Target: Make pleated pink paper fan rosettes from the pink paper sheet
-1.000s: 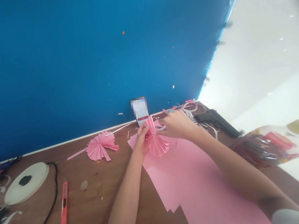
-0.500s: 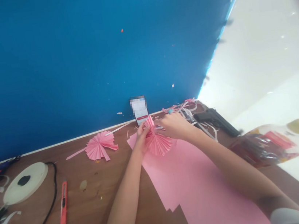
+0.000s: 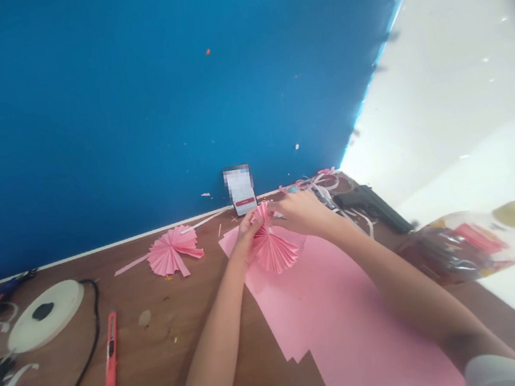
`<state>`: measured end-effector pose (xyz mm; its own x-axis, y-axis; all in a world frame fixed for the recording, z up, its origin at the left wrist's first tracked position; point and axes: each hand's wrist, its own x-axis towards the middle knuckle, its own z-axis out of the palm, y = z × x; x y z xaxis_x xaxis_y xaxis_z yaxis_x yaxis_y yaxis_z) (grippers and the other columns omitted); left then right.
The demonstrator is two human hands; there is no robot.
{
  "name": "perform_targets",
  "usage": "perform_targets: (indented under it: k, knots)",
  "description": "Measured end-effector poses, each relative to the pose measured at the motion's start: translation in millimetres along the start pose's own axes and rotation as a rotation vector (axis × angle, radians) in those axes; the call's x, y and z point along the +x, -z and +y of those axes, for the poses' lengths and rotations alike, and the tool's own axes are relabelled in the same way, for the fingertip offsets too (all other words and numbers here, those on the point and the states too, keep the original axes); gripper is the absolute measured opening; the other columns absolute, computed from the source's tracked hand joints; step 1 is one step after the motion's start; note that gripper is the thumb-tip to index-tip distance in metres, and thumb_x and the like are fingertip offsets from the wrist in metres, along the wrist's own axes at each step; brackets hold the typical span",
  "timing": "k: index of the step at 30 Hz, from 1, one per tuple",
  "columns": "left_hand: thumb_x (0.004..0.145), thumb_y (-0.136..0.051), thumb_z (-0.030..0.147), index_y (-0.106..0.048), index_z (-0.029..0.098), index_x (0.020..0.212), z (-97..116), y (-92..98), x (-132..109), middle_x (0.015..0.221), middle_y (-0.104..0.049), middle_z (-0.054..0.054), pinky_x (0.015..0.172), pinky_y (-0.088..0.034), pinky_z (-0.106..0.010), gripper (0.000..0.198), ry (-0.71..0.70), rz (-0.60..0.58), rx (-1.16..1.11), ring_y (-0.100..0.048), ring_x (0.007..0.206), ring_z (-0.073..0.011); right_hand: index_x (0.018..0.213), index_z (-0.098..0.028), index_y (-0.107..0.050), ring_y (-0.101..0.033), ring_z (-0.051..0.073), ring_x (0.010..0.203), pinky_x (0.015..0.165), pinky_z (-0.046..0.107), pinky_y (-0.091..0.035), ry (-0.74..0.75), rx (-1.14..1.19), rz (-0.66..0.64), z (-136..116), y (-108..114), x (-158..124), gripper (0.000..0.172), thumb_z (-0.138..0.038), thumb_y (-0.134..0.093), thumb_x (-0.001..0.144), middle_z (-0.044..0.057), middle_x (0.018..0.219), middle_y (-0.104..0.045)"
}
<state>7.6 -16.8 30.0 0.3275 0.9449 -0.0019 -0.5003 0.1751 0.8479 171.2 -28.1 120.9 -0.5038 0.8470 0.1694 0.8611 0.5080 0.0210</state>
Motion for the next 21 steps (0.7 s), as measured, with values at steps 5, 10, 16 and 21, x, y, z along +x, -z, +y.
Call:
perform_targets:
  k: [5, 10, 16, 21]
  knots:
    - [0.071, -0.071, 0.036, -0.059, 0.025, 0.116, -1, 1.5, 1, 0.104, -0.066, -0.005, 0.083, -0.046, -0.029, 0.047, 0.014, -0.015, 0.04, -0.064, 0.09, -0.0175, 0.094, -0.022, -0.064, -0.06, 0.018, 0.075, 0.054, 0.025, -0.021, -0.014, 0.012, -0.027, 2, 5, 0, 0.025, -0.04, -0.047, 0.089, 0.007, 0.09, -0.069]
    - [0.072, -0.07, 0.034, -0.058, 0.024, 0.119, -3, 2.7, 1, 0.101, -0.066, -0.005, 0.076, -0.045, -0.026, 0.05, 0.02, -0.049, 0.065, -0.064, 0.085, -0.016, 0.099, -0.022, -0.064, -0.06, 0.02, 0.082, 0.058, 0.025, -0.026, -0.04, 0.027, -0.066, 3, 7, 1, 0.024, -0.037, -0.048, 0.089, 0.008, 0.095, -0.069]
    - [0.07, -0.072, 0.034, -0.059, 0.024, 0.118, -3, 3.2, 1, 0.102, -0.067, -0.004, 0.074, -0.045, -0.024, 0.051, 0.053, -0.058, 0.093, -0.063, 0.087, -0.0163, 0.094, -0.021, -0.062, -0.06, 0.019, 0.085, 0.059, 0.024, -0.026, 0.002, 0.06, -0.038, 8, 1, 3, 0.019, -0.034, -0.049, 0.089, 0.007, 0.096, -0.068]
    - [0.07, -0.072, 0.03, -0.059, 0.027, 0.121, -3, 6.7, 1, 0.111, -0.065, -0.004, 0.08, -0.045, -0.026, 0.052, 0.087, -0.033, 0.062, -0.063, 0.093, -0.0165, 0.093, -0.02, -0.061, -0.059, 0.017, 0.088, 0.061, 0.024, -0.029, 0.062, 0.095, -0.014, 11, 4, 2, 0.019, -0.032, -0.047, 0.091, 0.007, 0.1, -0.067]
